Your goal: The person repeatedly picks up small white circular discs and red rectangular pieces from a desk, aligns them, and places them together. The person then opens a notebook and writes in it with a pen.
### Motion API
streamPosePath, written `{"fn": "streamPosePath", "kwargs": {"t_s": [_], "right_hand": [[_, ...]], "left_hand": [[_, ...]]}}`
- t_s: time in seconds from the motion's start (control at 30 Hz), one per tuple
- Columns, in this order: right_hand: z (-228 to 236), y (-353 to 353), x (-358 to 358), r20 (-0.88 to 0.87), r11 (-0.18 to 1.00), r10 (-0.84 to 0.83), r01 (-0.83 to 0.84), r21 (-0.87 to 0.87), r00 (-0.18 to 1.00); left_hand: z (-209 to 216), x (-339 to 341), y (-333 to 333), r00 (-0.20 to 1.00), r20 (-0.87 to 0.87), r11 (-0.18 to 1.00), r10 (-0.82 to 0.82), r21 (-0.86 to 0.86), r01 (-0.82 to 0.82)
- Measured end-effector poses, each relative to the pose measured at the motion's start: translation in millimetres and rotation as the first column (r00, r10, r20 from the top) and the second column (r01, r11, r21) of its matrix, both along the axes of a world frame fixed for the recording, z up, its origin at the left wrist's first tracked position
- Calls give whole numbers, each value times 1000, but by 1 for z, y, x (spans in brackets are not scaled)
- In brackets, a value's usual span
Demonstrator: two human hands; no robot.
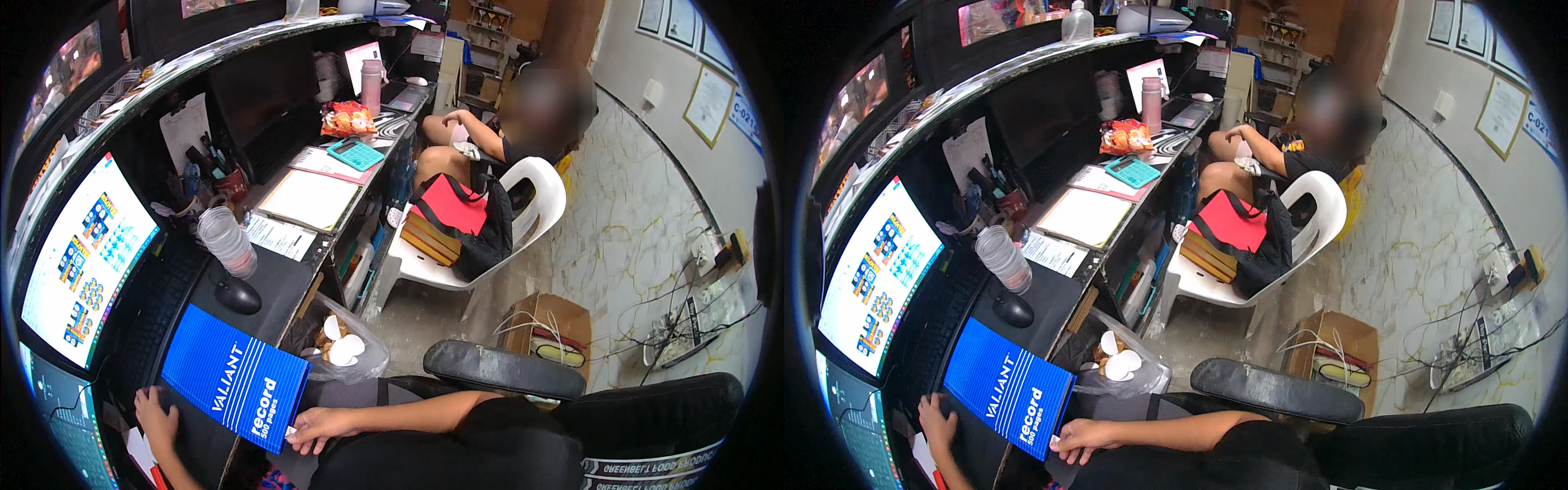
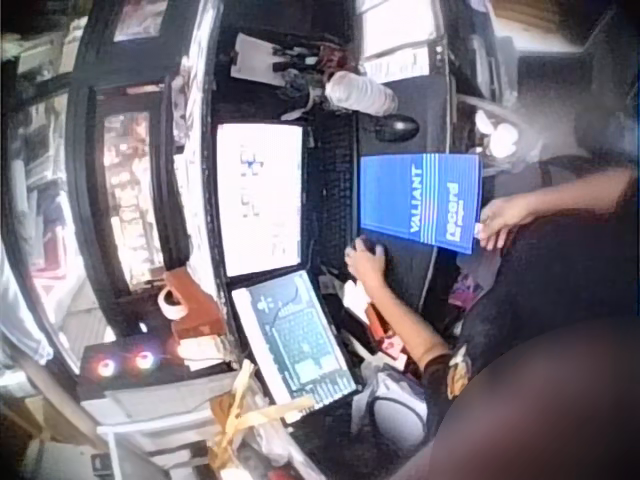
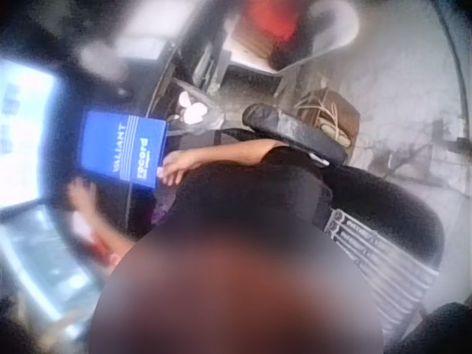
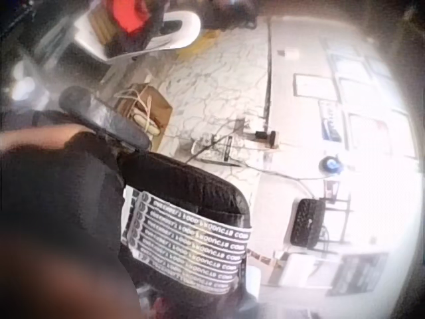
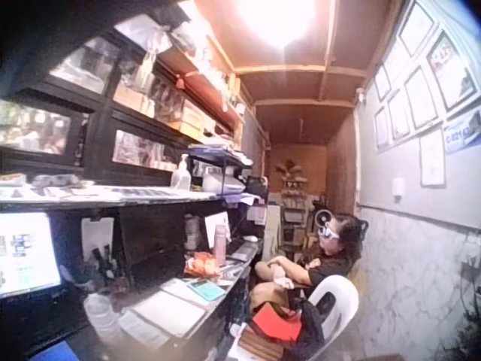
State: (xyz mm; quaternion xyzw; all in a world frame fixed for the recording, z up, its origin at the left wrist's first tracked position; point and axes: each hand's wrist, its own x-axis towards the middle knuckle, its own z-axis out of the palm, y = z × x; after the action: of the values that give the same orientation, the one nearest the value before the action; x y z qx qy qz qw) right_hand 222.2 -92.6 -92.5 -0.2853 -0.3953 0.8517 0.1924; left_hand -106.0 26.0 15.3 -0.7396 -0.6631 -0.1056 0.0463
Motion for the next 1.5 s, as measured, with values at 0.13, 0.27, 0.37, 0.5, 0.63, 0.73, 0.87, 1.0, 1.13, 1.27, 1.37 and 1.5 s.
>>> {"fn": "streamPosePath", "kwargs": {"t_s": [0.13,0.27,0.37,0.5,0.63,0.73,0.87,1.0,1.13,1.27,1.37,1.5], "right_hand": [[-1,1,-8,37,995,-25,22,100,999],[5,2,-3,35,993,-40,36,113,999],[11,3,8,59,988,-118,111,106,991],[28,15,27,148,959,-267,247,138,952],[61,21,33,177,895,-366,294,335,914],[91,20,22,19,484,-496,258,837,868],[114,18,-11,-157,9,-325,169,986,933],[105,21,-44,-82,162,-46,88,983,996],[90,24,-64,29,116,33,-32,993,999],[85,22,-56,122,68,65,-127,990,990],[91,25,-24,96,469,111,-137,872,989],[107,34,17,45,462,-116,14,887,992]], "left_hand": [[0,65,-14,944,329,998,39,-59,-20],[-6,118,-30,961,221,971,167,-204,-121],[-14,131,-36,962,183,971,203,-163,-174],[-21,129,-37,954,239,981,180,-119,-155],[-33,125,-37,935,325,989,143,-22,-143],[-46,114,-41,856,517,983,25,142,-115],[-43,60,-59,78,993,995,88,-84,-50],[-2,-2,-103,-484,861,975,154,-213,-69],[26,-15,-113,233,964,990,127,-109,-86],[11,0,-118,600,762,934,243,-17,-356],[1,6,-118,415,909,968,45,63,-243],[-4,17,-123,244,968,956,68,7,-294]]}}
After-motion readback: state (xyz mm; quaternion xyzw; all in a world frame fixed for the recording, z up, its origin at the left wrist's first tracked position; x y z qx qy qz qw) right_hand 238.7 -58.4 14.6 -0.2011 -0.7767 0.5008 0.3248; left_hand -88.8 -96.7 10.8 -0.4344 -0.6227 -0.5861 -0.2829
